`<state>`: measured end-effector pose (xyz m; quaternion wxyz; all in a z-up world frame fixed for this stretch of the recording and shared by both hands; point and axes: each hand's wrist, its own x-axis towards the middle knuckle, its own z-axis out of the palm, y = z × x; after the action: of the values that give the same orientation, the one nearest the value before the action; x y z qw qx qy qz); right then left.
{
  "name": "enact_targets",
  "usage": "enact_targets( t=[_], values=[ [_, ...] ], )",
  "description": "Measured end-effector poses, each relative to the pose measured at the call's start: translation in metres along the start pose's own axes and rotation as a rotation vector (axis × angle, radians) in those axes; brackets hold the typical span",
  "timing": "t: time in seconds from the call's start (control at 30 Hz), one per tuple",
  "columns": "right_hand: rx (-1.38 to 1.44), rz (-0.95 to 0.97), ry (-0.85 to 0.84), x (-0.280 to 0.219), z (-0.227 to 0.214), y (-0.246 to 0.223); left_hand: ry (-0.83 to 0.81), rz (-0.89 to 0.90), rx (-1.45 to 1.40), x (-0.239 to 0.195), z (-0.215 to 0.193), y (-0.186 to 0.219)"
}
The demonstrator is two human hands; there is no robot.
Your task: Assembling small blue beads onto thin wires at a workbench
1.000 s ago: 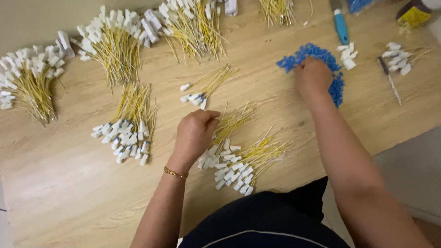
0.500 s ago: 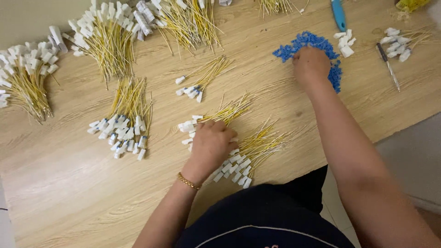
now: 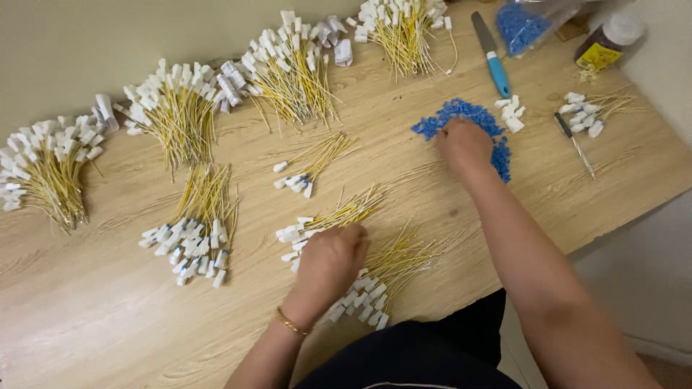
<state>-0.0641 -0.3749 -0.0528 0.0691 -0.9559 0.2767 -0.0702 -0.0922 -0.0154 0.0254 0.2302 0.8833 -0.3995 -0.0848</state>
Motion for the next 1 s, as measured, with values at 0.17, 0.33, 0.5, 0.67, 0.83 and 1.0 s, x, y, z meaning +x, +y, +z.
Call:
enact_targets(
  t=[0.17, 0.33, 0.5, 0.67, 0.83, 1.0],
  values=[
    [0.294, -0.018, 0.017, -0.040, -0.062, -0.037, 0.077, -0.299, -0.726, 0.010, -0.053, 0.011],
    [0.786, -0.038, 0.030, -0.088, -0.105, -0.077, 0.350, -0.353, -1.312, 0.034, -0.022, -0.015],
    [1.411, -0.037, -0.039, -0.136, -0.137, -0.129, 0.344, -0.398, -1.759, 0.039, -0.019, -0.003],
    [1.497, -0.091, -0.117, -0.140, -0.117, -0.145, 0.278, -0.367, -1.830, 0.036, -0.013, 0.000],
    [1.378, -0.190, -0.055, -0.145, -0.124, -0.163, 0.285, -0.342, -1.789, 0.033, -0.009, 0.005],
    [1.393, -0.170, -0.066, -0.150, -0.117, -0.165, 0.311, -0.251, -1.587, 0.030, -0.009, 0.009]
  ],
)
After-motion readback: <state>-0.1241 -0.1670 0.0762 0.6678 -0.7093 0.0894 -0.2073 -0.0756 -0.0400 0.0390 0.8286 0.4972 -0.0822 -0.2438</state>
